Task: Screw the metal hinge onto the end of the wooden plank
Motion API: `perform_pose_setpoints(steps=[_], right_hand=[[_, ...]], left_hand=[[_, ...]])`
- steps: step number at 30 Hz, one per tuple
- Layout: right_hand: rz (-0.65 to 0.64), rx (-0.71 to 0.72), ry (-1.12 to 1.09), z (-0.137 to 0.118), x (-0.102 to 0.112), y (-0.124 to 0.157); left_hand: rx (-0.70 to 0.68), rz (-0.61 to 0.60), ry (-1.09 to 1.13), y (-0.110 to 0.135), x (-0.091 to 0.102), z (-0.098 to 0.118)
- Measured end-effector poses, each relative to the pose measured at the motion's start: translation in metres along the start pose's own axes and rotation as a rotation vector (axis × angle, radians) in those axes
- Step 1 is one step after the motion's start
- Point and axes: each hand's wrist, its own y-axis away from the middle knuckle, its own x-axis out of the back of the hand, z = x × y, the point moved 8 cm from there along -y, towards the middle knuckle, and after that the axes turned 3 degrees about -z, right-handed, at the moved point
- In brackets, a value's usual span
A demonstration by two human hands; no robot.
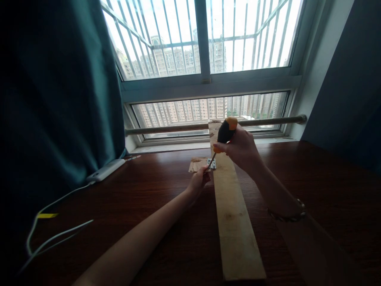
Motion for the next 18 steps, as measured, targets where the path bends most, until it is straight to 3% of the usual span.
perform_pose_setpoints(steps=[4,7,9,13,15,18], right_hand=[[0.244,0.090,0.168,-0.005,0.007,0.007],[0.312,0.096,0.136,-0.002,0.006,0.009],[0.293,0.076,0.062,0.002,0.005,0.007],[0.094,0.004,-0.092,0.008,-0.006,-0.001],[0.093,0.002,-0.101,0.005,-0.004,0.002],[0.358,0.067,-0.126,-0.008,0.019,0.020]], left_hand=[[-0.005,-0.005,0.047,0.001,-0.001,0.000],[0.005,-0.012,0.064,0.001,-0.002,-0.002],[0.008,-0.025,0.060,0.000,-0.003,-0.003],[-0.003,-0.042,-0.003,-0.003,-0.003,-0.003],[-0.006,-0.041,-0.028,-0.004,-0.002,-0.002],[0.004,-0.036,0.008,-0.006,-0.001,-0.004]])
